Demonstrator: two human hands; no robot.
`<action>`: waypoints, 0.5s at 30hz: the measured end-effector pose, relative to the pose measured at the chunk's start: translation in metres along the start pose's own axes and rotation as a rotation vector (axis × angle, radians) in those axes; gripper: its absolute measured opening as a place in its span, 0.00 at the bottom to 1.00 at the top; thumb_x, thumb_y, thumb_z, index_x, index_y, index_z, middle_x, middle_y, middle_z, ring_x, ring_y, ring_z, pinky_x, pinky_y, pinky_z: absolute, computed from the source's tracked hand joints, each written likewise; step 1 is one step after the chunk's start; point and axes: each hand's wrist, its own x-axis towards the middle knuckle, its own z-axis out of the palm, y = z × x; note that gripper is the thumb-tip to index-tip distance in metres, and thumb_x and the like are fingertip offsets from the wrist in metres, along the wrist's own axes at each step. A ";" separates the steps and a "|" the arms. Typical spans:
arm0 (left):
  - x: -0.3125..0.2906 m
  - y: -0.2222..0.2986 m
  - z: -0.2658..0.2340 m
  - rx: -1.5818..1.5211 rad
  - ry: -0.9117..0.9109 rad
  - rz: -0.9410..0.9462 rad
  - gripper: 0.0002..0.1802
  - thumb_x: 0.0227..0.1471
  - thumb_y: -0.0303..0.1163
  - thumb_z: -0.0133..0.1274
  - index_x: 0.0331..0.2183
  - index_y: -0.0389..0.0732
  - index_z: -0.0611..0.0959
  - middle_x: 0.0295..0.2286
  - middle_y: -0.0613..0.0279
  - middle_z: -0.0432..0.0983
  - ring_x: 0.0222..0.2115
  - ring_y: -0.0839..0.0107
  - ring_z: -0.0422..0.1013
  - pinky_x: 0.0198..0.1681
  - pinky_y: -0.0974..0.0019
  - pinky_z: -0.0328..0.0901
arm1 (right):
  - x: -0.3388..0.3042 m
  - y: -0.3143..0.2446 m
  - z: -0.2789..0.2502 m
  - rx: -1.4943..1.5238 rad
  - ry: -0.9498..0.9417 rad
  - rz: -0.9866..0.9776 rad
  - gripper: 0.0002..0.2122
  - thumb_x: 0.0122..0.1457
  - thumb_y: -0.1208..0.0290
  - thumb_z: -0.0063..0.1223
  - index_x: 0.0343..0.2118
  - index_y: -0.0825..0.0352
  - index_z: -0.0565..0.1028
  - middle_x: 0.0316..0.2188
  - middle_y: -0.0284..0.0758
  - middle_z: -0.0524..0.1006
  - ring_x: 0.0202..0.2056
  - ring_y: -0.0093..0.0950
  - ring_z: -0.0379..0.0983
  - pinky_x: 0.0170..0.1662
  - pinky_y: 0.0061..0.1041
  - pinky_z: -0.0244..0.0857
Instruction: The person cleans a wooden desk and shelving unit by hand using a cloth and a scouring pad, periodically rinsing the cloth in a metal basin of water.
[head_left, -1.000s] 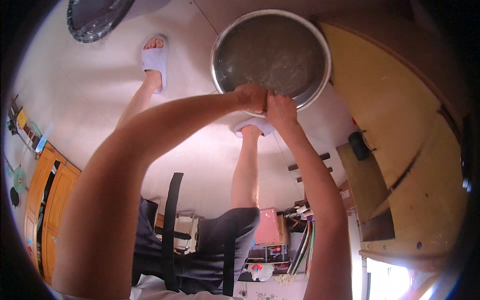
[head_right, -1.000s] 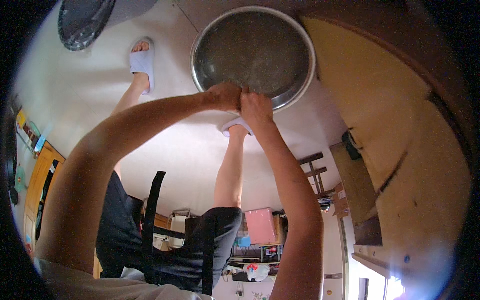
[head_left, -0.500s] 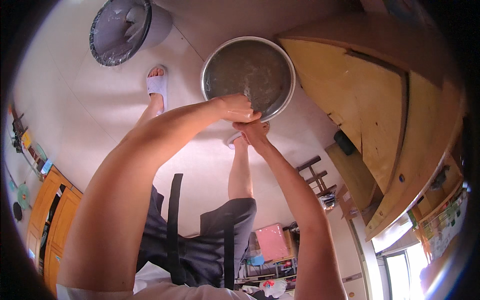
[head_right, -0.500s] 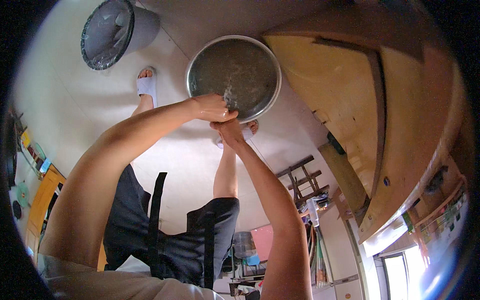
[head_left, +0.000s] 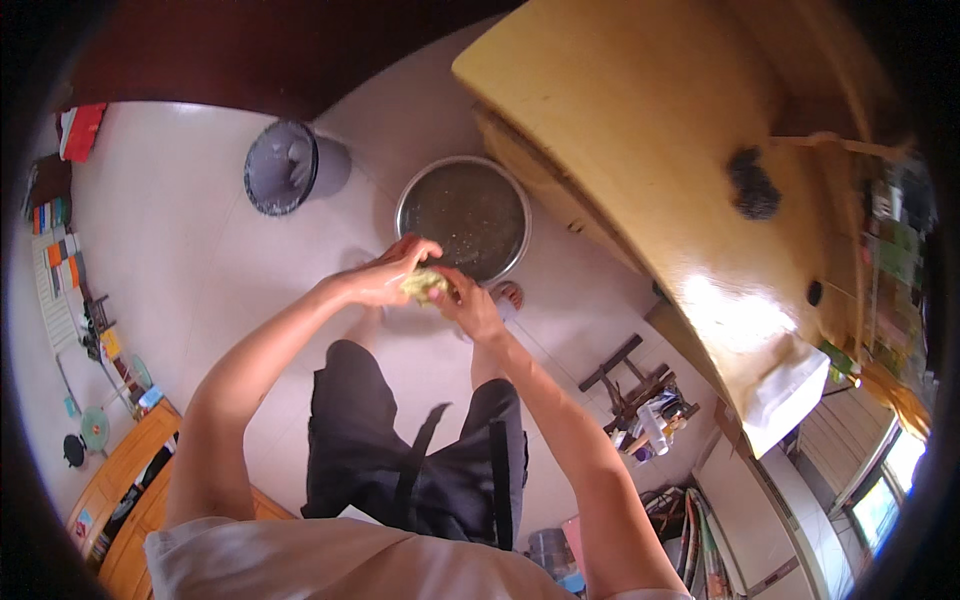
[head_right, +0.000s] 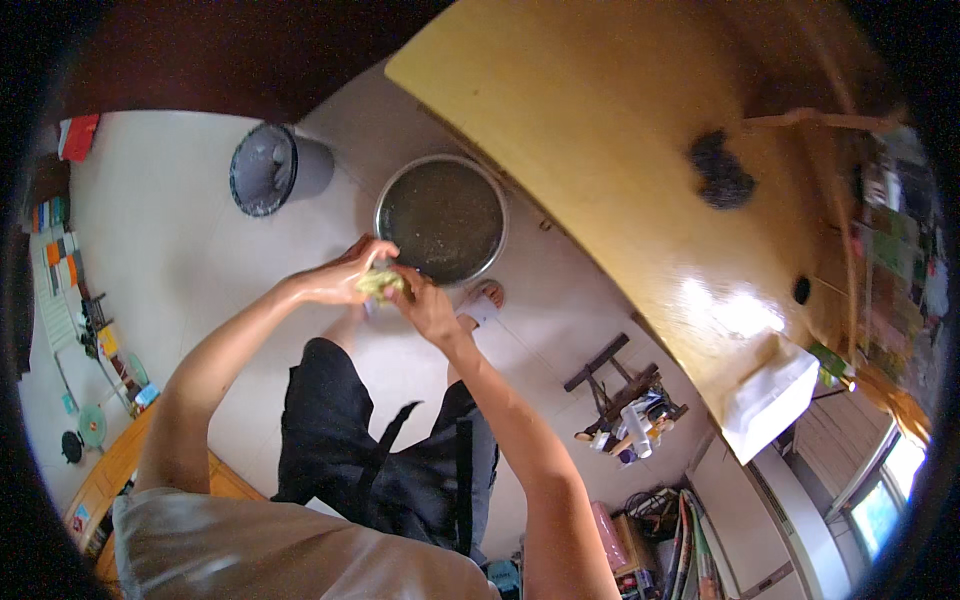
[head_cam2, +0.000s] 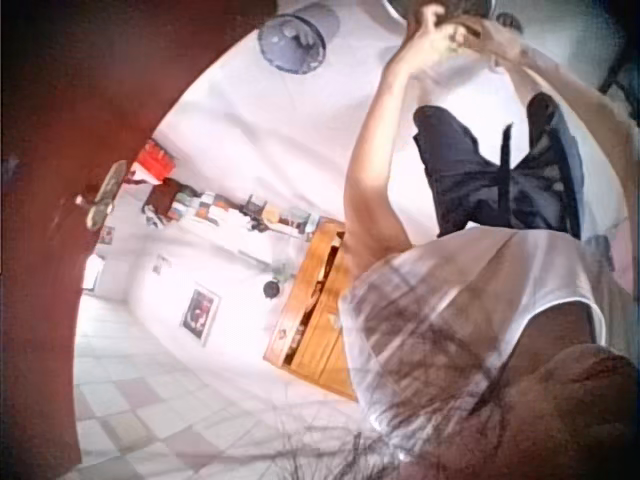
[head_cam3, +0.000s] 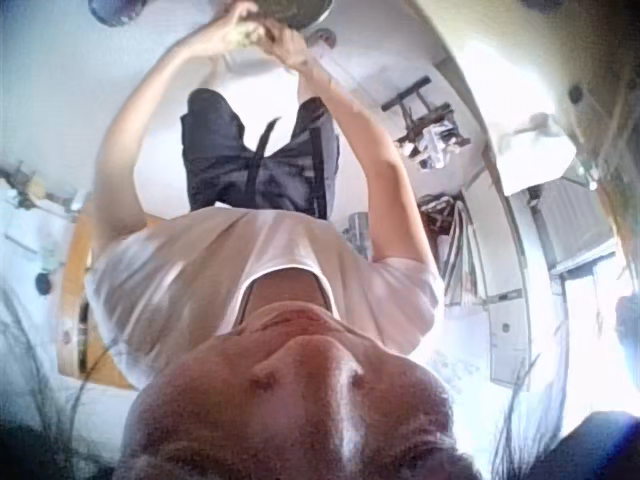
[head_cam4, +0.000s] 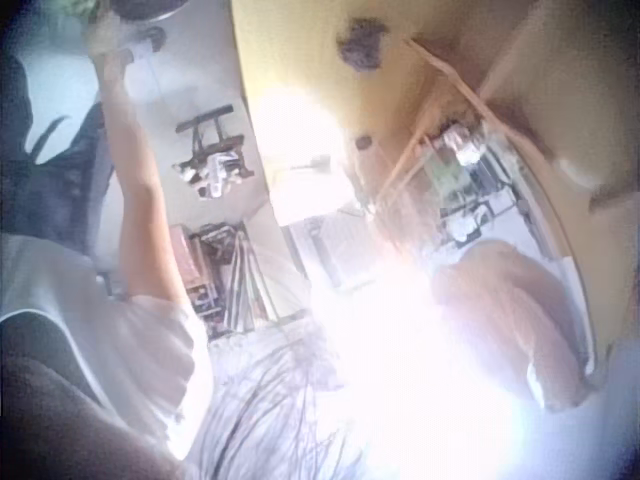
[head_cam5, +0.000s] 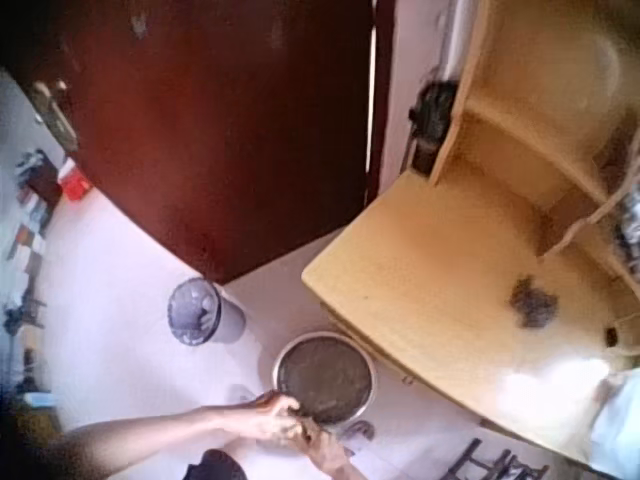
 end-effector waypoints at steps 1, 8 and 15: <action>-0.015 0.022 -0.010 -0.140 0.000 0.047 0.37 0.37 0.21 0.55 0.49 0.41 0.56 0.44 0.51 0.56 0.51 0.58 0.56 0.55 0.62 0.52 | -0.011 -0.021 -0.009 -0.001 -0.013 -0.010 0.22 0.51 0.58 0.55 0.45 0.67 0.68 0.31 0.43 0.73 0.32 0.39 0.71 0.38 0.34 0.64; -0.064 0.099 -0.018 -0.948 0.332 0.045 0.28 0.36 0.26 0.60 0.42 0.43 0.67 0.34 0.69 0.65 0.39 0.79 0.62 0.44 0.72 0.59 | -0.071 -0.137 -0.055 -0.209 0.296 -0.391 0.21 0.37 0.73 0.64 0.38 0.65 0.70 0.45 0.39 0.67 0.47 0.38 0.61 0.50 0.36 0.56; -0.050 0.176 -0.041 -0.897 0.460 0.295 0.30 0.36 0.34 0.66 0.40 0.41 0.68 0.35 0.67 0.67 0.38 0.77 0.64 0.42 0.72 0.60 | -0.117 -0.216 -0.110 -0.092 0.384 -0.230 0.13 0.52 0.69 0.54 0.39 0.70 0.74 0.38 0.41 0.71 0.39 0.32 0.68 0.42 0.27 0.62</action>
